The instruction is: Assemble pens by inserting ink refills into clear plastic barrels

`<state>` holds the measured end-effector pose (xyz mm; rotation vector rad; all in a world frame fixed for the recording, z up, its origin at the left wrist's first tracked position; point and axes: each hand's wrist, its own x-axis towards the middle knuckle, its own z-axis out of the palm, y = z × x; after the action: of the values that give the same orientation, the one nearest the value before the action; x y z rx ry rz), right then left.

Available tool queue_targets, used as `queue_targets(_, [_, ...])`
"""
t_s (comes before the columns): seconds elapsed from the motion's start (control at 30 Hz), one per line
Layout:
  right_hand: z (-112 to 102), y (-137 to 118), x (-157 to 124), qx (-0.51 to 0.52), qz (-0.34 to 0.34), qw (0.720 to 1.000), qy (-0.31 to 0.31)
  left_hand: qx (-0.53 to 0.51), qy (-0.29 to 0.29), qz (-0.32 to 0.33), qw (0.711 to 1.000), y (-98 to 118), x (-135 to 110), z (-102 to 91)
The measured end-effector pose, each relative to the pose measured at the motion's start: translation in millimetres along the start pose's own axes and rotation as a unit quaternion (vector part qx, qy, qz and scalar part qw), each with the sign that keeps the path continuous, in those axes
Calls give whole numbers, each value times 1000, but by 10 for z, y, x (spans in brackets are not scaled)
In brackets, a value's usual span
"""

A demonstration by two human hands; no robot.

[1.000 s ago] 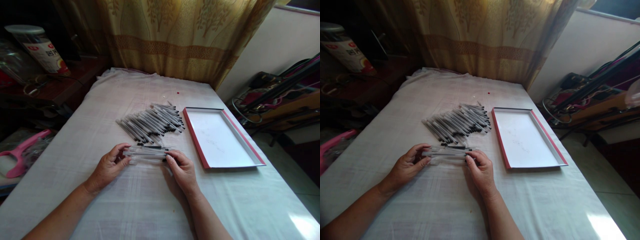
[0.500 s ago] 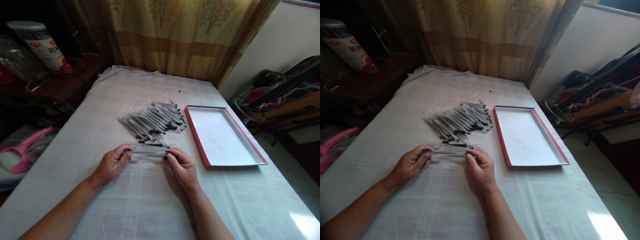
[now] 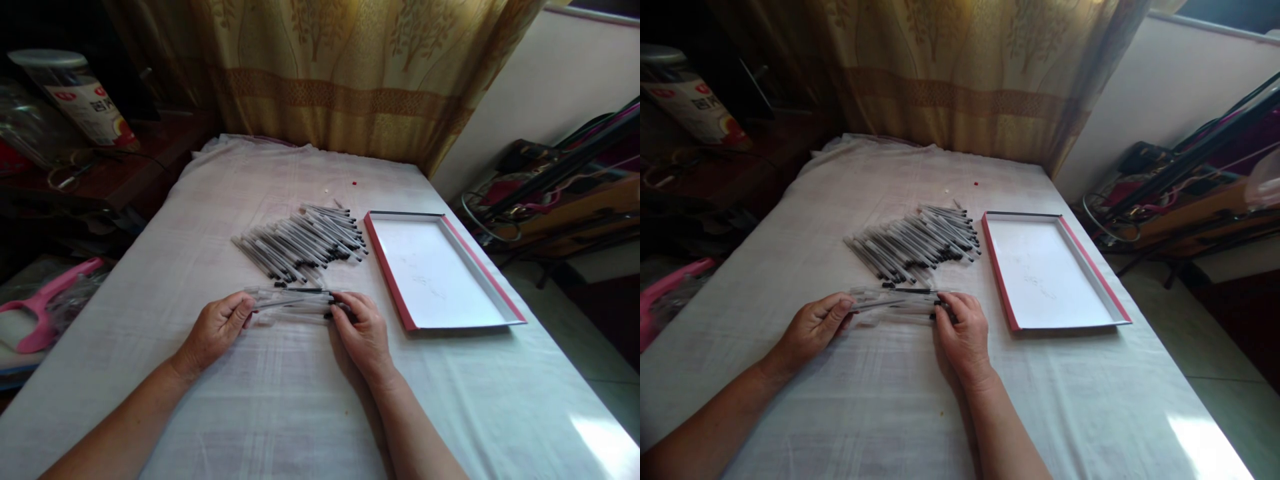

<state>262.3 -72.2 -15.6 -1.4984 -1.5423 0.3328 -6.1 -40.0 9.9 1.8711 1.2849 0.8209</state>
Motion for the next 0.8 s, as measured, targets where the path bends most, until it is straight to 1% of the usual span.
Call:
queue_targets(0.17, [-35,-72,12,16,-24,999,14,4,-5,6,1000,-9,5,0])
queue_targets(0.3, [-42,-125,10,71,-26,997,-2,15,-15,21,1000,-9,3,1])
queue_targets(0.43, [-38,-145,9,107,4,994,-13,24,-22,22,999,2,7,13])
queue_targets(0.53, [-72,-109,40,109,48,993,3,25,-25,8,999,-18,14,-10])
queue_targets(0.6, [-109,-51,72,107,101,989,33,28,-9,-15,999,-65,24,-69])
queue_targets(0.7, [-152,56,113,107,171,977,71,45,51,-59,996,-187,42,-222])
queue_targets(0.73, [-157,86,119,107,179,975,75,50,73,-70,994,-232,47,-277])
queue_targets(0.8, [-150,123,117,101,175,977,67,55,109,-78,990,-310,53,-369])
